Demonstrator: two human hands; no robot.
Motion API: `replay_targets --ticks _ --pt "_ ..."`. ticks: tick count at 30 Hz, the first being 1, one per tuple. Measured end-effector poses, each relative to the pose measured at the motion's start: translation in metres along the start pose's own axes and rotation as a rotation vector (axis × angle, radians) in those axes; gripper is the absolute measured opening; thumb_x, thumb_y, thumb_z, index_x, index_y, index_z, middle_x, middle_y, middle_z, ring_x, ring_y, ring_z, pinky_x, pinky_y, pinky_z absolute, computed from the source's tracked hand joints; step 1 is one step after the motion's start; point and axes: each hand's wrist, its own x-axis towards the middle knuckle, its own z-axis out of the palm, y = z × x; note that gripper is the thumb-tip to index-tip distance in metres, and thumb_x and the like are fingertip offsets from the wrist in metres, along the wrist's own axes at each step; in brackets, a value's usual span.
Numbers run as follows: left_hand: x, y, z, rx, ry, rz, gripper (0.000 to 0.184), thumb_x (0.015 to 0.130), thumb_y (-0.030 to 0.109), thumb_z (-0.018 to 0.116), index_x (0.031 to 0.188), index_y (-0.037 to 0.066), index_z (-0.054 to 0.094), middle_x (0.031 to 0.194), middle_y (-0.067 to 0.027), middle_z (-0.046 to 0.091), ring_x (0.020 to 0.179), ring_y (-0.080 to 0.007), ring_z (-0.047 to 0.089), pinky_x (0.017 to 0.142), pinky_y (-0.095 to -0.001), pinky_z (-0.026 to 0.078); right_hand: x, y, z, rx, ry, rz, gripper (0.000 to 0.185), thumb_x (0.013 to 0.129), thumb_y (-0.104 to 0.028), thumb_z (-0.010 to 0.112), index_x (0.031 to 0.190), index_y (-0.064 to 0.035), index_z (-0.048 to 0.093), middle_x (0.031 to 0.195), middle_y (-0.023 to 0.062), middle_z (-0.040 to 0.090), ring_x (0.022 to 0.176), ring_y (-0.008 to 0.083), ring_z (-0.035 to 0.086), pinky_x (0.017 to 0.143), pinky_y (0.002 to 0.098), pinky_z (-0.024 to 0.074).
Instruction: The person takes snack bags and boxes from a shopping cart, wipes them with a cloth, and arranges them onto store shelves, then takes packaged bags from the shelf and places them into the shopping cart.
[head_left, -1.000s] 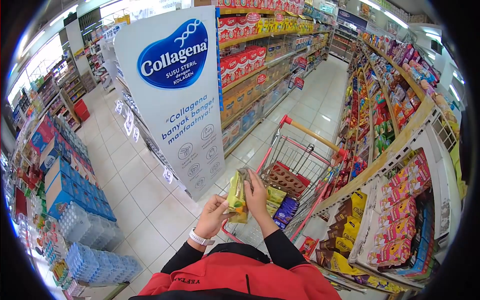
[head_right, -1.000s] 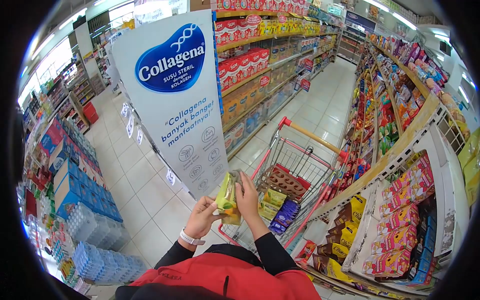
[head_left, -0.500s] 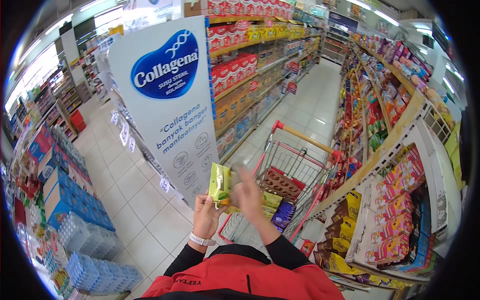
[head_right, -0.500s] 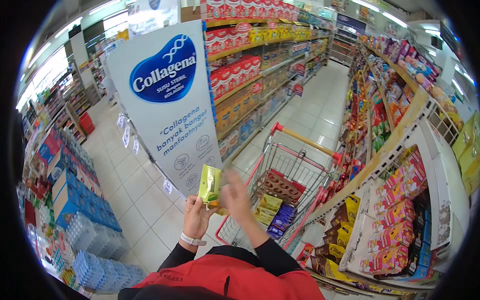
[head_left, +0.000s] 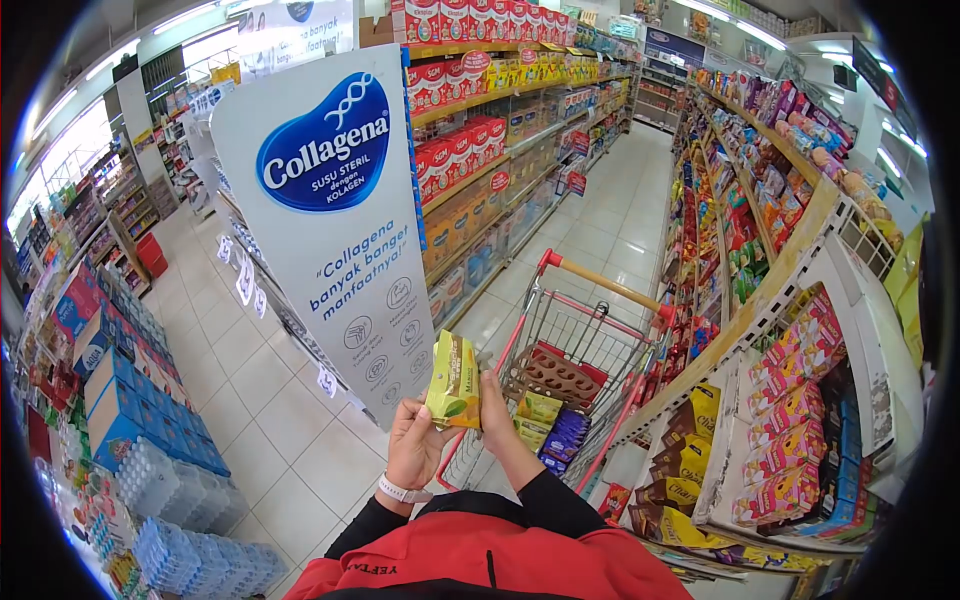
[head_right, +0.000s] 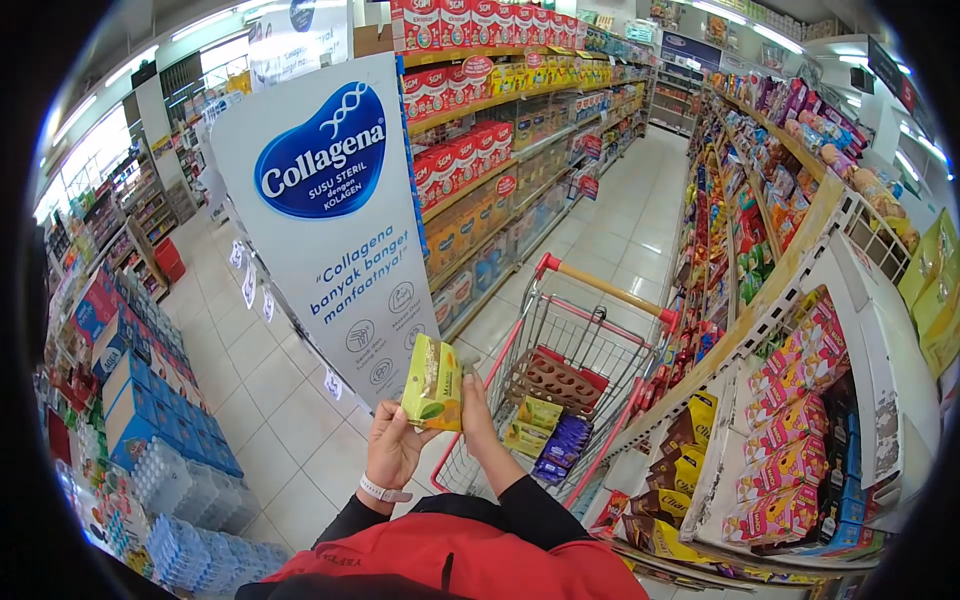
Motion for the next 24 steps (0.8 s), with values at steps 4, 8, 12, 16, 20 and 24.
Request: replay_targets --ticks 4,8,12,16,20,24 --pt "0.000 0.005 -0.008 -0.030 -0.003 -0.033 0.005 0.102 0.013 0.044 0.099 0.009 0.045 0.126 -0.0114 0.053 0.118 -0.0306 0.055 0.096 -0.0561 0.050 0.001 0.010 0.002 0.143 0.039 0.135 0.051 0.103 -0.042 0.040 0.136 -0.0034 0.043 0.126 0.0110 0.054 0.114 0.0183 0.054 0.097 0.0310 0.0442" --pt "-0.001 0.012 -0.019 -0.053 0.028 -0.026 0.007 0.102 0.016 0.045 0.100 0.010 0.046 0.118 -0.0106 0.059 0.113 -0.0312 0.059 0.092 -0.0557 0.054 0.006 0.013 0.001 0.015 0.116 0.069 0.044 0.103 -0.040 0.041 0.126 -0.0028 0.049 0.114 0.0090 0.059 0.102 0.0166 0.058 0.089 0.0306 0.0474" --pt "0.003 0.027 -0.032 -0.054 0.055 -0.007 0.007 0.102 0.017 0.046 0.100 0.010 0.047 0.119 -0.0109 0.058 0.115 -0.0313 0.058 0.091 -0.0559 0.054 0.005 0.006 0.001 -0.092 0.147 -0.049 0.038 0.103 -0.036 0.045 0.119 -0.0027 0.053 0.108 0.0087 0.061 0.097 0.0166 0.059 0.084 0.0311 0.0492" --pt "0.002 0.042 -0.039 -0.036 0.084 0.050 0.008 0.102 0.017 0.045 0.098 0.010 0.046 0.119 -0.0128 0.059 0.115 -0.0310 0.058 0.091 -0.0568 0.054 0.021 0.012 -0.027 -0.311 0.352 -0.070 0.033 0.103 -0.033 0.046 0.115 -0.0025 0.054 0.103 0.0077 0.061 0.092 0.0161 0.060 0.079 0.0310 0.0505" --pt "0.004 0.069 -0.033 0.008 0.112 0.145 0.006 0.102 0.015 0.044 0.102 0.010 0.046 0.121 -0.0121 0.057 0.115 -0.0302 0.058 0.088 -0.0541 0.056 0.025 -0.008 -0.056 -0.043 0.307 -0.169 0.034 0.103 -0.033 0.043 0.116 -0.0030 0.054 0.099 0.0060 0.062 0.085 0.0138 0.061 0.070 0.0287 0.0522" --pt "0.007 0.051 -0.045 0.076 0.085 0.073 0.006 0.102 0.015 0.044 0.102 0.010 0.046 0.118 -0.0111 0.058 0.111 -0.0279 0.060 0.085 -0.0520 0.057 -0.015 -0.053 0.006 -0.159 0.080 -0.333 0.038 0.104 -0.033 0.041 0.126 -0.0034 0.051 0.111 0.0069 0.063 0.090 0.0130 0.061 0.073 0.0276 0.0522"
